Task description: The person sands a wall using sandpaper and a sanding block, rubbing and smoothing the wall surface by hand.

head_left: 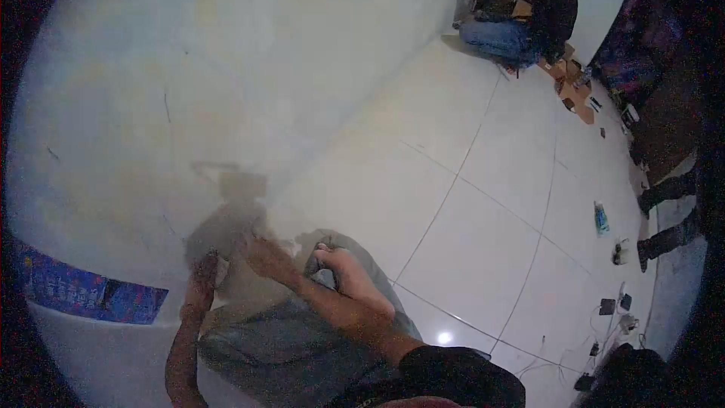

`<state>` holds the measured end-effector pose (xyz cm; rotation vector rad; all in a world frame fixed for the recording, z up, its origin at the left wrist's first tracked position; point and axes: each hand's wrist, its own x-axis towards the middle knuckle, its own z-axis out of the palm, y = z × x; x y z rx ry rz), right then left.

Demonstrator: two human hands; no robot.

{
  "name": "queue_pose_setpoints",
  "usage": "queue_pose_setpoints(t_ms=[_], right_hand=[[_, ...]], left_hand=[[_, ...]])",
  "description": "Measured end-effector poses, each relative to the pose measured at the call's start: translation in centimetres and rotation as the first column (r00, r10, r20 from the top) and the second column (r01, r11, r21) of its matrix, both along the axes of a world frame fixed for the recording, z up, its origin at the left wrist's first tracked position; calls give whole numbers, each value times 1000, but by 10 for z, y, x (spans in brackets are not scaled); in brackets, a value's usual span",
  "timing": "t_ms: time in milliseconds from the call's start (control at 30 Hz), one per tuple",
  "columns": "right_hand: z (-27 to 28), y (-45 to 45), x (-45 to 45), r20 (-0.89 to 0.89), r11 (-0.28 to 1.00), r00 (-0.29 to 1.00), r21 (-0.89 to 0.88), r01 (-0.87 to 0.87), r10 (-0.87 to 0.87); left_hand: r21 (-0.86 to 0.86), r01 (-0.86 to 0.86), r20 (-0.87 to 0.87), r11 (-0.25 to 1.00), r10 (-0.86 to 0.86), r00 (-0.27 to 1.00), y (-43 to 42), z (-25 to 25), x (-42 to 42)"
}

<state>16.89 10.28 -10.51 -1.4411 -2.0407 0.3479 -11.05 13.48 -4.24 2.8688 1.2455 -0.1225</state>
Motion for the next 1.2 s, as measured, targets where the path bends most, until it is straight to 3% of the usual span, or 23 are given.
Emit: queue_pose_setpoints(t_ms=[67,167,267,300,433,533,567,633,667,733,867,933,967,1000,1033,1067,1100,1167,1200], right_hand=[[-3,5,-1,-25,1000,1000,13,0,0],[-4,7,1,-58,1000,998,22,7,-5],[0,8,3,-101,1000,995,23,13,-10],[-7,10,1,-115,1000,993,19,12,-9],[-12,17,-2,-155,1000,988,27,14,-9],[-16,15,-2,-185,999,983,28,23,-17],[-16,14,-3,-200,999,980,24,23,-18],[-17,13,-4,-232,999,972,21,32,-27],[-10,11,-1,-255,999,966,21,44,-38],[-15,11,0,-302,999,952,-3,45,-44],[47,3,19,-436,974,899,-214,-68,-33],[11,11,4,-313,967,942,-250,41,-121],[8,12,6,-56,995,998,-90,-38,33],[-1,13,9,232,986,962,40,-159,146],[-14,18,6,245,987,960,48,-153,137],[-32,23,0,346,983,935,133,-125,72],[-45,26,-5,435,969,900,221,-106,-1],[-57,27,-6,425,970,905,222,-95,-9],[-45,24,-5,393,974,919,206,-90,2]], left_hand=[[-1,0,60,1000,0,998,10,-1,12],[55,48,-63,997,-44,997,19,9,59],[-54,23,90,998,-18,996,20,26,109],[-127,-33,213,991,60,975,22,25,120],[-435,-99,594,895,368,715,34,22,165],[-422,-139,490,896,354,796,11,71,170],[-427,-149,488,892,367,792,18,48,155],[-146,-27,462,989,92,882,37,-16,111],[-150,-40,459,988,105,882,29,-11,99],[81,4,30,997,-6,1000,9,13,73],[-114,-97,118,989,111,987,-13,29,9],[-215,-132,101,968,157,982,-21,15,-26],[-206,-119,110,971,144,983,-25,26,-19],[-240,-167,209,956,219,953,-35,45,-6],[-282,-210,300,936,294,907,-41,53,2],[-280,-202,309,938,287,907,-41,30,-6],[41,-154,-29,987,155,987,-38,-10,-23],[327,23,-386,945,111,916,-23,-34,-22],[153,-93,-180,984,120,976,-16,-38,-14]])
